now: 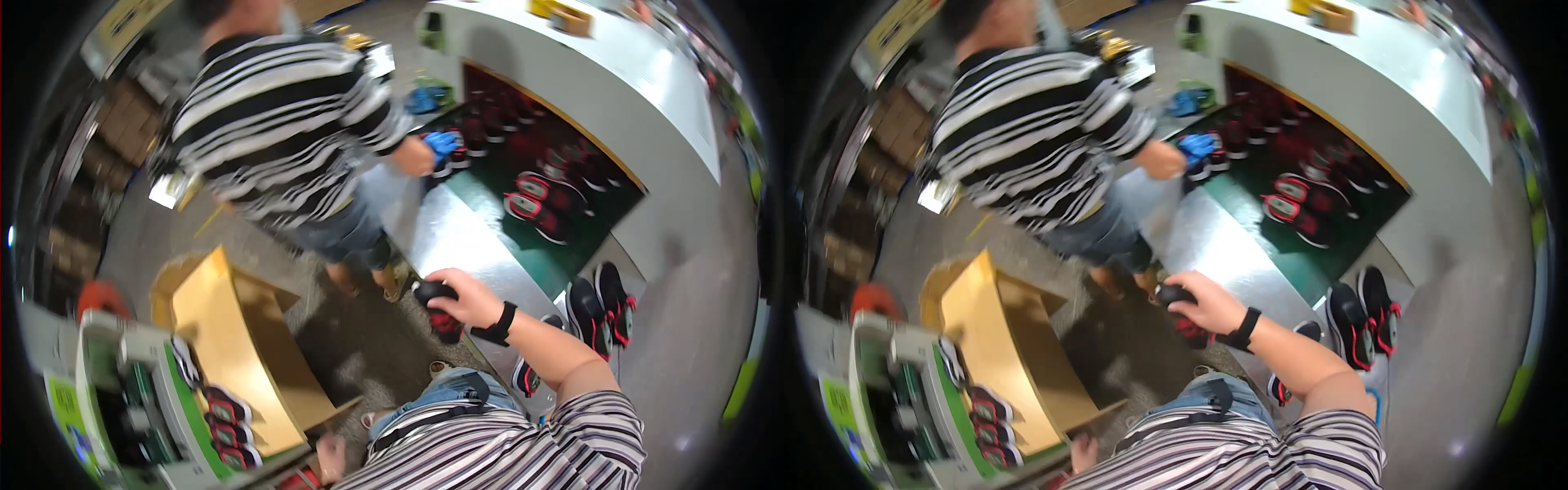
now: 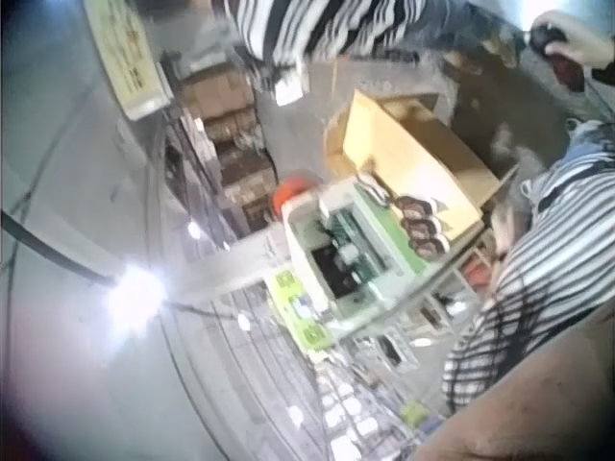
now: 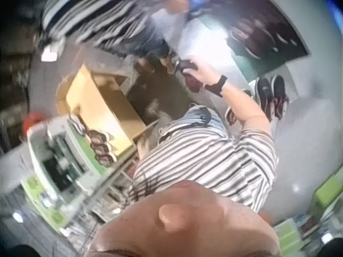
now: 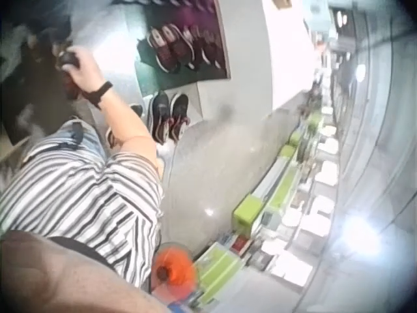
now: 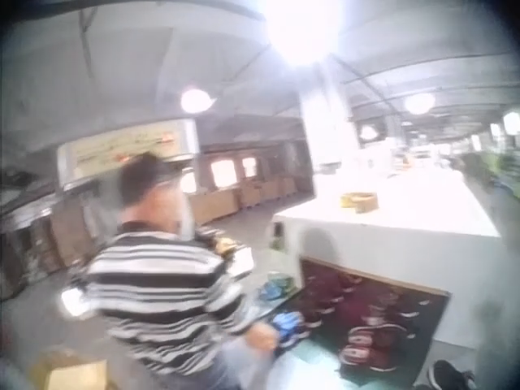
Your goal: The recorder loads shoes into a manufacturing machine for processing and organizes processed shoes on a workbench.
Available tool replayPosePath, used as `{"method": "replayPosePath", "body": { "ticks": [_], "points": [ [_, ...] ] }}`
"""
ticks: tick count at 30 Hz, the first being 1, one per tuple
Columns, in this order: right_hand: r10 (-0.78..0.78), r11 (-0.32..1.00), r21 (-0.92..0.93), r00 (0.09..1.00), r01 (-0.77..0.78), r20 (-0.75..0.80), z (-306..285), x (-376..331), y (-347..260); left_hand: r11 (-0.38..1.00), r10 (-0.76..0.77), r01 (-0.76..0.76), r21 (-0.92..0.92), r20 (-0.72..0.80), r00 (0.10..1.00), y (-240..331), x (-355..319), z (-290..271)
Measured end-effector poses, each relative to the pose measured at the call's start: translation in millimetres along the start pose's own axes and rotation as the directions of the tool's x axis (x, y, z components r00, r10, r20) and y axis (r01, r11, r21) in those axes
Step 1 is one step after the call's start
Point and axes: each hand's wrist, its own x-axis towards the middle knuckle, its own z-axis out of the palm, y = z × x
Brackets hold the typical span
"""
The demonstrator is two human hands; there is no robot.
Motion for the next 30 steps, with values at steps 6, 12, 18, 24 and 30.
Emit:
{"method": "replayPosePath", "body": {
  "ticks": [6, 12, 18, 24, 30],
  "points": [
    [-0.338, 0.929, 0.347, 0.684, 0.131, 0.646, 121, 19, -71, 0.759, 0.505, -0.462, -0.460, -0.032, 0.862, 219, 38, -33],
    [-0.436, 0.872, 0.485, 0.562, 0.069, 0.703, 268, 35, -89, 0.517, 0.068, -0.029, -0.856, 0.007, 0.998, 148, 26, -57],
    [-0.085, 0.871, 0.176, 0.212, -0.460, 0.974, 289, -19, -6, -0.286, -0.393, 0.025, -0.958, 0.141, 0.909, 51, 52, 16],
    [0.193, 0.788, 0.032, 0.296, -0.615, 0.935, 315, -54, 25, -0.405, -0.477, 0.091, -0.910, 0.295, 0.828, 18, 69, 30],
    [0.213, 0.903, 0.010, 0.468, -0.430, 0.858, 323, -63, 23, -0.337, -0.516, 0.064, -0.939, 0.241, 0.822, 32, 70, 14]
  ]
}}
